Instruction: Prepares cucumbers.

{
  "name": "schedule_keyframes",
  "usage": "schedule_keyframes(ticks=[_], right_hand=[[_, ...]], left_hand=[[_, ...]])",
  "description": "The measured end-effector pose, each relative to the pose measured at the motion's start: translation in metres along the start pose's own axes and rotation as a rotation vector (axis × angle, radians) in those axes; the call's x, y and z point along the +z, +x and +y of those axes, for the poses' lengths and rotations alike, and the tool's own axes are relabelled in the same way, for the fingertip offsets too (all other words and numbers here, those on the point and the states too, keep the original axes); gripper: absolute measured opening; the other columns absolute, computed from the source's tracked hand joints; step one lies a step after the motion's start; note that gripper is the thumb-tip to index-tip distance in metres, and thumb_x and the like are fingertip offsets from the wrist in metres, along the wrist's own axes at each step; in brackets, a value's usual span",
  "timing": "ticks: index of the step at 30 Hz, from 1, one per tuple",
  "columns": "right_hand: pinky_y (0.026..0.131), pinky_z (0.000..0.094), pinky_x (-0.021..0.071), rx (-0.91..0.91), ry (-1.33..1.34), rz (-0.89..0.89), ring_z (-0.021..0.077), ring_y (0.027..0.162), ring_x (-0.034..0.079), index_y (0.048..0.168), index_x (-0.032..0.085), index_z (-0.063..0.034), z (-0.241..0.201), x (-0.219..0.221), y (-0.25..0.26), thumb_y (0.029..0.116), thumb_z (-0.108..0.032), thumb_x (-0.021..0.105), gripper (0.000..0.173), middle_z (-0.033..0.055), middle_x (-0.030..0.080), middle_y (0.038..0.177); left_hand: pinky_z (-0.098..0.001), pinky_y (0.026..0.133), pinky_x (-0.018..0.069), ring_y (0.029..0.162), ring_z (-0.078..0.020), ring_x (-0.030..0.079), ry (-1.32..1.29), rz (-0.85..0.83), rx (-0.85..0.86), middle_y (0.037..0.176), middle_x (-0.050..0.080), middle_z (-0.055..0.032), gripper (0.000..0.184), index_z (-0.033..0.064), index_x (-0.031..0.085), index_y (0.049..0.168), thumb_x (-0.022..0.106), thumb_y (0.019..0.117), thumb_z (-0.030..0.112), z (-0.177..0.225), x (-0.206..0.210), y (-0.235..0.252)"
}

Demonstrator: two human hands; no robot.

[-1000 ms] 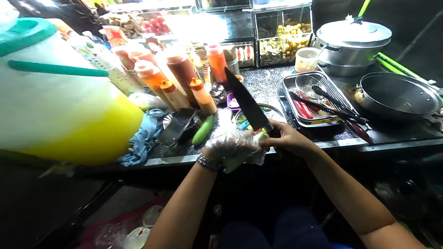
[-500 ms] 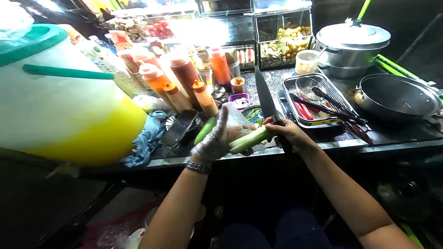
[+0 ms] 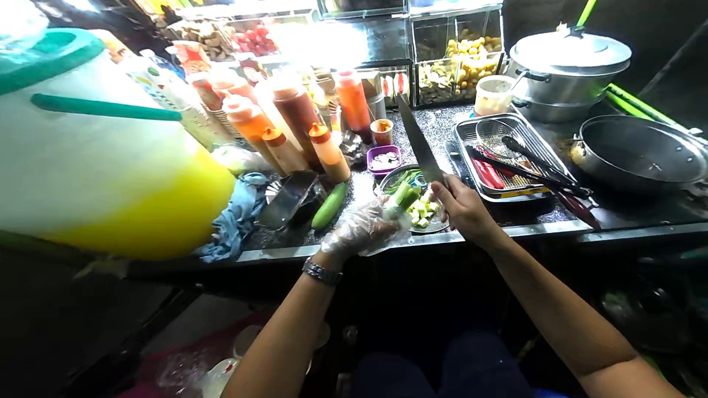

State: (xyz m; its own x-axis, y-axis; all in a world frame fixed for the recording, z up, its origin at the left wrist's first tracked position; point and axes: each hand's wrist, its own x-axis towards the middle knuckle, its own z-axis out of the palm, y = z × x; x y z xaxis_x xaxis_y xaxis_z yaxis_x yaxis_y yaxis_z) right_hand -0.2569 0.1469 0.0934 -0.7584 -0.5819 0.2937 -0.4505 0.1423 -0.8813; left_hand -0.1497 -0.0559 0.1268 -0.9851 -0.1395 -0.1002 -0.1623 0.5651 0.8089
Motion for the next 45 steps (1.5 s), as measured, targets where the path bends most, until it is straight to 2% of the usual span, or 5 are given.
schedule_keyframes(ticks=[7, 22, 31, 40, 45], right_hand=[[0.059, 0.0453, 0.0576, -0.24, -0.673, 0.097, 0.0312, 0.067, 0.071, 0.133, 0.06, 0.0004, 0.008, 0.012, -0.057, 0.1092, -0.035, 0.044, 0.045, 0.0158, 0.071, 0.089], [0.081, 0.057, 0.0558, 0.1, -0.701, -0.167, 0.0429, 0.093, 0.071, 0.138, 0.054, 0.0009, 0.001, 0.01, -0.031, 0.1121, -0.035, 0.038, 0.046, 0.0241, 0.069, 0.104], [0.061, 0.0448, 0.0584, -0.167, -0.729, 0.039, 0.0327, 0.069, 0.072, 0.13, 0.061, 0.0029, -0.002, 0.011, -0.057, 0.1099, -0.035, 0.042, 0.047, 0.0178, 0.071, 0.09], [0.081, 0.0573, 0.0552, 0.099, -0.62, -0.21, 0.042, 0.092, 0.071, 0.136, 0.055, 0.0013, 0.002, 0.009, -0.023, 0.1121, -0.035, 0.039, 0.046, 0.0237, 0.069, 0.1], [0.066, 0.0534, 0.057, -0.095, -0.515, 0.043, 0.0353, 0.073, 0.07, 0.135, 0.057, 0.0001, 0.004, 0.003, -0.028, 0.1097, -0.033, 0.046, 0.043, 0.0177, 0.069, 0.086]], left_hand=[[-0.0595, 0.086, 0.0513, 0.096, -0.0374, 0.068, 0.442, 0.118, 0.021, 0.105, 0.07, -0.0215, 0.043, 0.0043, 0.061, 0.13, 0.076, 0.0909, 0.014, -0.001, -0.003, 0.01], [-0.0498, 0.084, 0.0548, 0.094, -0.0256, 0.068, 0.317, 0.073, 0.137, 0.103, 0.071, -0.014, 0.042, 0.0074, 0.066, 0.124, 0.08, 0.0842, 0.009, 0.005, 0.009, 0.015], [-0.061, 0.085, 0.0516, 0.099, -0.0369, 0.068, 0.416, 0.121, 0.094, 0.109, 0.07, -0.0208, 0.035, 0.0055, 0.066, 0.125, 0.073, 0.0929, 0.015, -0.002, -0.008, 0.027], [-0.0439, 0.077, 0.0559, 0.086, -0.0208, 0.068, 0.245, 0.074, 0.172, 0.096, 0.071, -0.0111, 0.034, 0.0069, 0.068, 0.117, 0.077, 0.084, 0.007, 0.013, 0.008, 0.021], [-0.0411, 0.073, 0.055, 0.081, -0.0196, 0.066, 0.186, 0.078, 0.141, 0.095, 0.07, -0.0119, 0.037, 0.0051, 0.065, 0.122, 0.075, 0.0863, 0.006, 0.012, 0.002, 0.02]])
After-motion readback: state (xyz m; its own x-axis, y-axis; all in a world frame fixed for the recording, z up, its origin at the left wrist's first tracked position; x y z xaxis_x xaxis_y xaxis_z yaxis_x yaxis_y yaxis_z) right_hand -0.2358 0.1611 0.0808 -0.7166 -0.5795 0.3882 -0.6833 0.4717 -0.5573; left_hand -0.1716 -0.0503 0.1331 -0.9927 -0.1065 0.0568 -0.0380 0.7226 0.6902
